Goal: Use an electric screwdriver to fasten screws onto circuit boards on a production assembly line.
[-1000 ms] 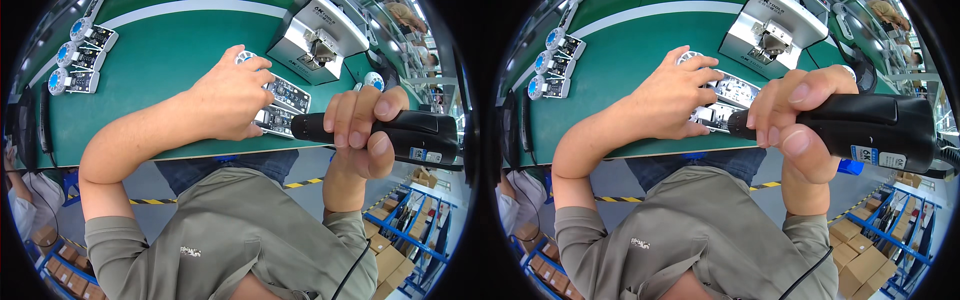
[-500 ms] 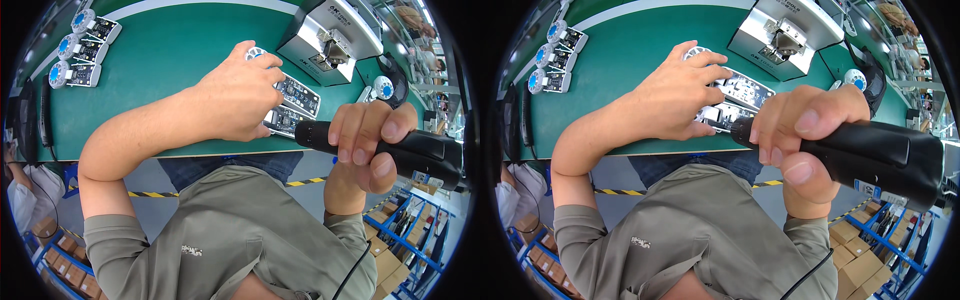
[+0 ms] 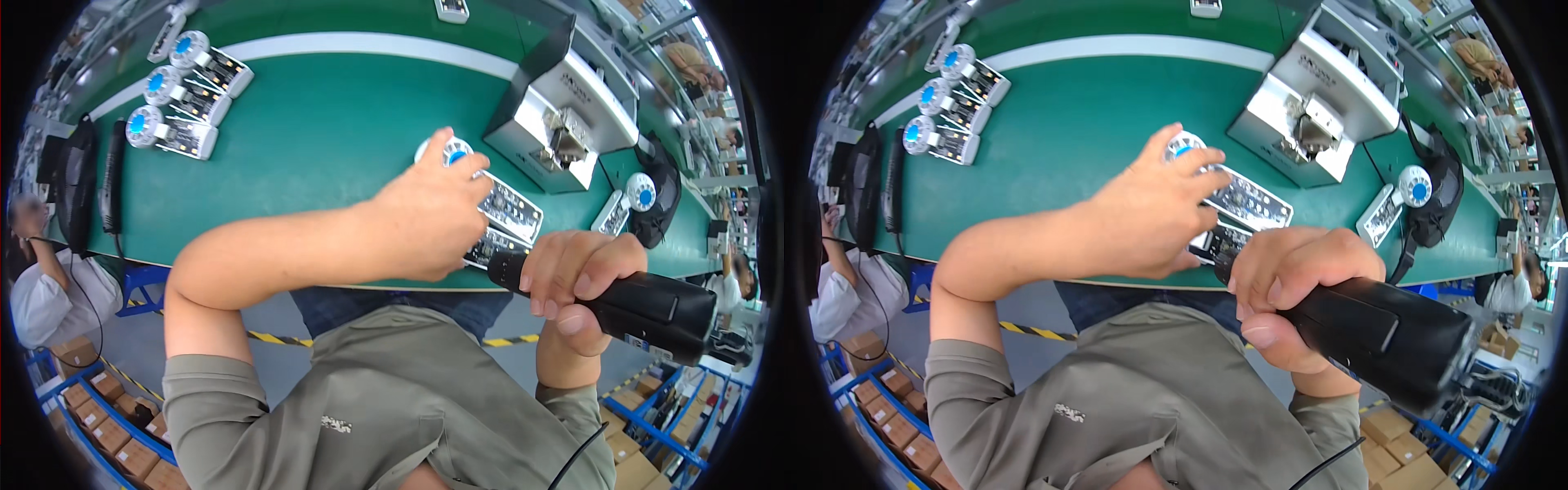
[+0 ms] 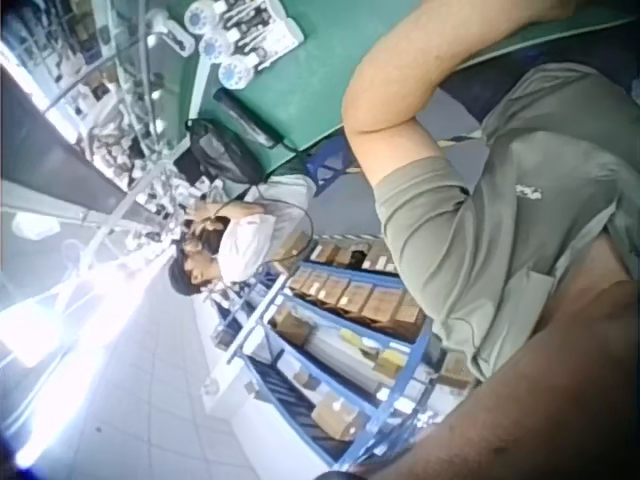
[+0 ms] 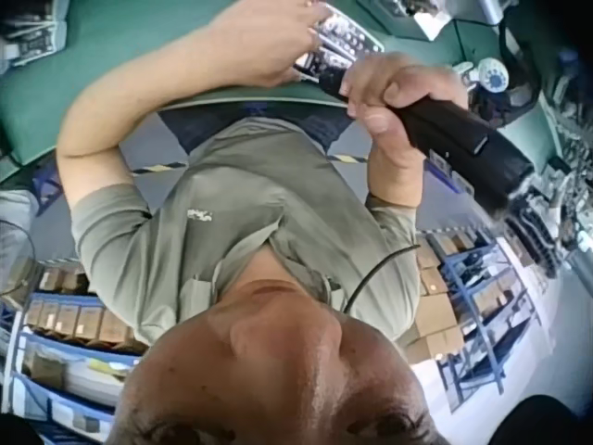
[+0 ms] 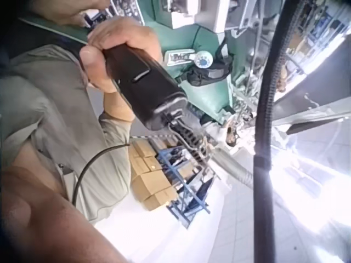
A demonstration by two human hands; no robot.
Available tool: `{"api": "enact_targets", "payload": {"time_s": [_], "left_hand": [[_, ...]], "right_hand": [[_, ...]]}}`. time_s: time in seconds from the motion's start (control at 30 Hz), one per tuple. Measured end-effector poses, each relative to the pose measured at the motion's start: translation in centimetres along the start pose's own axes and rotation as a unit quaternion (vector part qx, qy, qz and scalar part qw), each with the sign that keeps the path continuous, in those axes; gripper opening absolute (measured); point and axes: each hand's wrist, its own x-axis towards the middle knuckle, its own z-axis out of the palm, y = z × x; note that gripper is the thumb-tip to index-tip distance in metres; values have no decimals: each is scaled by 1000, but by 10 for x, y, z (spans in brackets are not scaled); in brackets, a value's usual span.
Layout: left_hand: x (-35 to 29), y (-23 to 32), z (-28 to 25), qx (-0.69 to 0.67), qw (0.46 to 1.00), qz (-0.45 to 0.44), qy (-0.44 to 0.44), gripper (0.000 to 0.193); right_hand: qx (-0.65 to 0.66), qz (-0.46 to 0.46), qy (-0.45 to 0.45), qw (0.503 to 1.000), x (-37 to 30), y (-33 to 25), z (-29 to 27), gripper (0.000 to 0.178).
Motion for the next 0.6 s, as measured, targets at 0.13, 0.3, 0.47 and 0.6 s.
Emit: {"api": "enact_targets", "payload": {"time_s": [0.13,0.3,0.47,0.6], "left_hand": [[-5,-1,6,39,999,-13,19,31],[0,5,9,59,997,-4,48,38],[-2,6,7,74,996,18,44,47],[7,8,3,90,995,42,22,53]], "right_hand": [[20,-12,16,1000,-6,2,3,30],[42,-99,60,992,-17,-24,-44,27],[-114,-114,196,967,-39,-22,-100,20],[-159,-93,264,947,-47,-11,-115,18]]}}
